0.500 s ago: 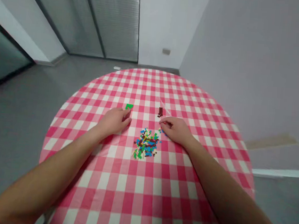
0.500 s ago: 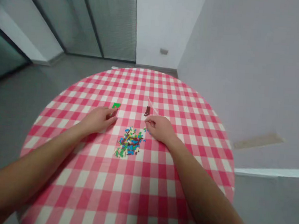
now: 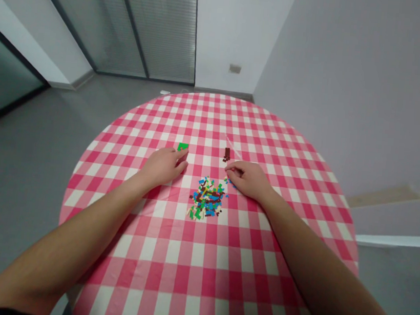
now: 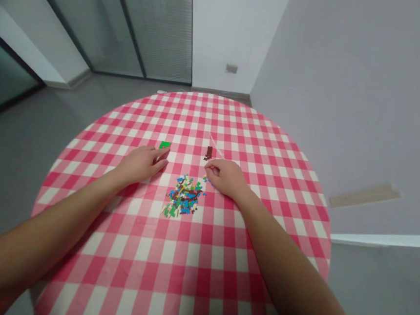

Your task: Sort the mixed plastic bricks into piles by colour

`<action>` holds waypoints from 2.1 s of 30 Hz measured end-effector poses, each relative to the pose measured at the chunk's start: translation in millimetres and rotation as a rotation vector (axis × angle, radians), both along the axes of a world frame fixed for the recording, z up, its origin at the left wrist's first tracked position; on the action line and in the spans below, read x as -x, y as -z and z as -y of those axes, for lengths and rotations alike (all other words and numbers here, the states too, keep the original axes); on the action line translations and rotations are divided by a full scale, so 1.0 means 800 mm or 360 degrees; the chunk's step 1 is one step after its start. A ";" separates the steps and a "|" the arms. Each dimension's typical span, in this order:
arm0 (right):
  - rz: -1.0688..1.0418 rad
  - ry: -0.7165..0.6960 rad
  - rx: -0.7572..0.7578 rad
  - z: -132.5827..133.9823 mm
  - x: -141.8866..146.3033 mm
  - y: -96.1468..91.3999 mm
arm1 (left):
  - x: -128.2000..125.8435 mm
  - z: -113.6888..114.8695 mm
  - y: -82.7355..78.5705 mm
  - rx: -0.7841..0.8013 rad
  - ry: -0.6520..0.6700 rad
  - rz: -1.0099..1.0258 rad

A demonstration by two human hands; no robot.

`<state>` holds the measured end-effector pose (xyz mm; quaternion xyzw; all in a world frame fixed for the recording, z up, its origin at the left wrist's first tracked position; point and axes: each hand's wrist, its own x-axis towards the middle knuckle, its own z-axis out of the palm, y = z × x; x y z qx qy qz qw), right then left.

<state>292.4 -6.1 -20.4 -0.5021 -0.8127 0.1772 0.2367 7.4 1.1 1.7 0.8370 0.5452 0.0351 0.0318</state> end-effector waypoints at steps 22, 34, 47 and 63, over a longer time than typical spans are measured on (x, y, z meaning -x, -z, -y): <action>0.0025 0.0007 -0.0015 -0.001 0.001 -0.001 | -0.001 0.004 -0.004 0.0036 -0.0042 0.0002; 0.0005 0.0000 0.0002 0.000 0.001 -0.002 | 0.003 0.006 -0.002 0.0049 0.0053 0.0254; -0.0006 -0.0006 -0.0003 0.001 0.002 -0.001 | -0.012 0.035 -0.021 0.0633 0.0893 0.0755; 0.0017 0.0005 0.0000 0.002 0.002 -0.004 | -0.024 0.055 -0.034 0.0887 0.1072 0.0569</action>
